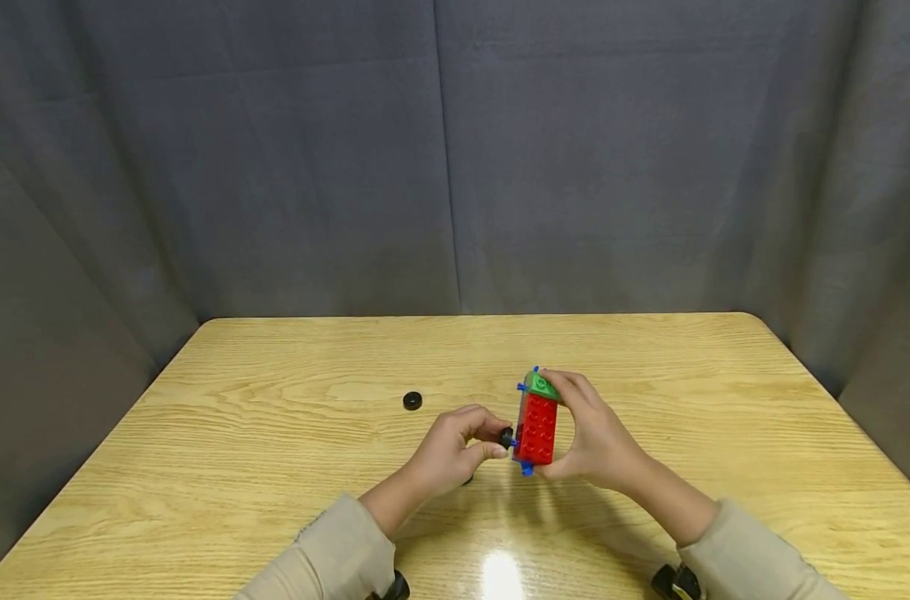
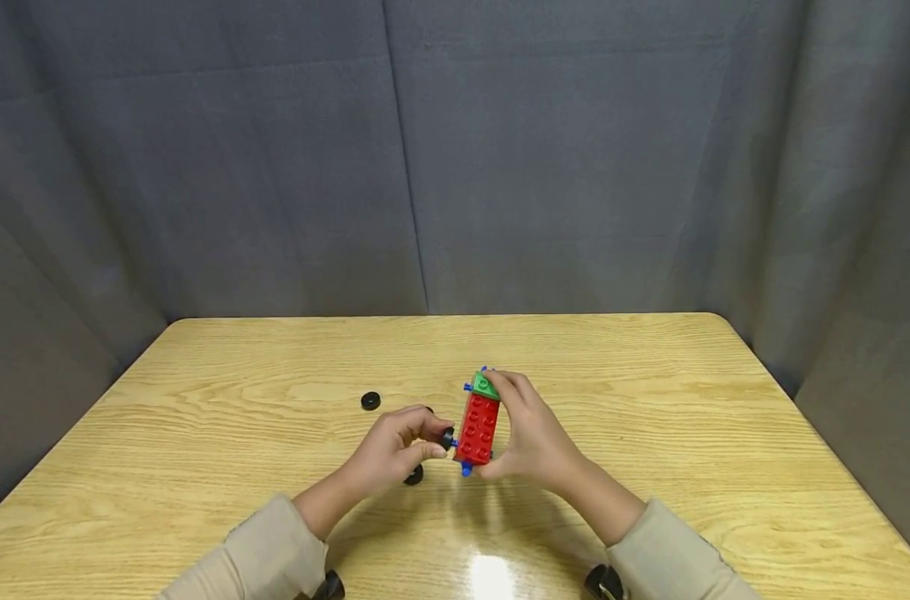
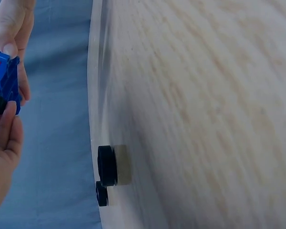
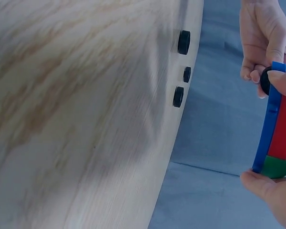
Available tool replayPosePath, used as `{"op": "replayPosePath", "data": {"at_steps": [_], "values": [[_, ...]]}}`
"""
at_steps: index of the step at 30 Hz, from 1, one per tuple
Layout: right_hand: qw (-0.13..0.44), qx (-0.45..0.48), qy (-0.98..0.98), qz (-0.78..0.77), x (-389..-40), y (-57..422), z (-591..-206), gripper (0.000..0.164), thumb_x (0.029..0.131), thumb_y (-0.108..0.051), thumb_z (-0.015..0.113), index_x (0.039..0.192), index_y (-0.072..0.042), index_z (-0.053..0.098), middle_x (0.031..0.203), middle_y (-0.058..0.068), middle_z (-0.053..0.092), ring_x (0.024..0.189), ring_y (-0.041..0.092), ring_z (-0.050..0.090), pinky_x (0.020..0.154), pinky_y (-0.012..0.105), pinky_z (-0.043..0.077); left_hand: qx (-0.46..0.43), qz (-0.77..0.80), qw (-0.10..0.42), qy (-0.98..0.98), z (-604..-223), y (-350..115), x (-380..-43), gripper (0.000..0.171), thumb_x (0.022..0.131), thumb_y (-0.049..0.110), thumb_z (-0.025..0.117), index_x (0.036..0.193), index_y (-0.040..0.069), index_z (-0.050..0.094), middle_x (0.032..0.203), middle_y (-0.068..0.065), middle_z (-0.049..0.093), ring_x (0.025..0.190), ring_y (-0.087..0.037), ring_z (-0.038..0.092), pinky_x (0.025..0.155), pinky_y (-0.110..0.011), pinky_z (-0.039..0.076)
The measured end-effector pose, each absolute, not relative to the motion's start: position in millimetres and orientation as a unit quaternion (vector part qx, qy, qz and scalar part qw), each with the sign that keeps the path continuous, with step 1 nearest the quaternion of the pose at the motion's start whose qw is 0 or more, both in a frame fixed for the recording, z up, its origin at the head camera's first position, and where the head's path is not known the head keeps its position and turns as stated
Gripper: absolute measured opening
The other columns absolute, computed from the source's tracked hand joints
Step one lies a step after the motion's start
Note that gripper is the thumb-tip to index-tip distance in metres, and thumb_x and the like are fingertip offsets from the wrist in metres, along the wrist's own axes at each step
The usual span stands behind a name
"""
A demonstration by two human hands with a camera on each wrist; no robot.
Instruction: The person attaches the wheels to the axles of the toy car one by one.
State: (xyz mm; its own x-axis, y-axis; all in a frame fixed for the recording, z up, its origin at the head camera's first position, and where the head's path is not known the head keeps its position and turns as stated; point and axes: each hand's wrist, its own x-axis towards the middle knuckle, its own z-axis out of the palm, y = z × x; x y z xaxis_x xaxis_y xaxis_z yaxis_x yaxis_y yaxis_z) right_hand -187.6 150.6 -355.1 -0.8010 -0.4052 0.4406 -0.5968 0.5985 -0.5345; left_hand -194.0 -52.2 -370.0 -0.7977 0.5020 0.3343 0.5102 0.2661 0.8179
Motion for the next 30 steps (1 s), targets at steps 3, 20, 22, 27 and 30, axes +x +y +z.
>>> {"op": "replayPosePath", "data": {"at_steps": [3, 20, 22, 27, 30], "values": [[0.139, 0.283, -0.882, 0.349, -187.2, 150.5, -355.7, 0.101, 0.045, -0.019, 0.084, 0.13, -0.004, 0.031, 0.119, 0.013, 0.036, 0.101, 0.028, 0.047, 0.08, 0.042, 0.043, -0.318, -0.521, 0.003, -0.792, -371.0, -51.7, -193.8, 0.018, 0.076, 0.003, 0.062, 0.093, 0.002, 0.061, 0.089, -0.001, 0.058, 0.079, -0.009, 0.055, 0.077, -0.022, 0.044], [0.144, 0.288, -0.88, 0.349, -186.6, 150.8, -358.7, 0.101, 0.044, -0.019, 0.084, 0.129, -0.002, 0.032, 0.118, 0.014, 0.037, 0.101, 0.029, 0.045, 0.08, 0.043, 0.043, -0.323, -0.515, 0.006, -0.794, -372.6, -51.3, -192.5, 0.015, 0.076, 0.004, 0.063, 0.091, 0.002, 0.061, 0.087, -0.001, 0.056, 0.078, -0.009, 0.054, 0.076, -0.023, 0.044], [0.145, 0.289, -0.88, 0.349, -186.5, 150.8, -358.8, 0.101, 0.044, -0.018, 0.084, 0.129, -0.002, 0.032, 0.118, 0.014, 0.037, 0.1, 0.029, 0.046, 0.08, 0.042, 0.043, -0.324, -0.514, 0.006, -0.794, -372.7, -51.2, -192.7, 0.015, 0.075, 0.004, 0.063, 0.09, 0.002, 0.061, 0.087, -0.001, 0.056, 0.078, -0.009, 0.054, 0.075, -0.023, 0.044], [0.145, 0.288, -0.88, 0.348, -186.3, 151.1, -359.5, 0.101, 0.043, -0.018, 0.084, 0.129, -0.002, 0.032, 0.117, 0.014, 0.038, 0.1, 0.029, 0.047, 0.08, 0.043, 0.043, -0.326, -0.514, 0.002, -0.793, -373.4, -50.9, -192.9, 0.014, 0.075, 0.004, 0.063, 0.089, 0.002, 0.061, 0.088, -0.002, 0.057, 0.077, -0.009, 0.054, 0.075, -0.022, 0.044], [0.149, 0.292, -0.882, 0.338, -185.8, 151.0, -359.5, 0.101, 0.043, -0.018, 0.084, 0.128, -0.001, 0.033, 0.117, 0.015, 0.038, 0.099, 0.029, 0.047, 0.079, 0.042, 0.044, -0.332, -0.512, -0.003, -0.792, -374.0, -50.2, -192.4, 0.014, 0.075, 0.005, 0.063, 0.088, 0.002, 0.061, 0.088, -0.002, 0.057, 0.078, -0.009, 0.054, 0.076, -0.022, 0.044]]}}
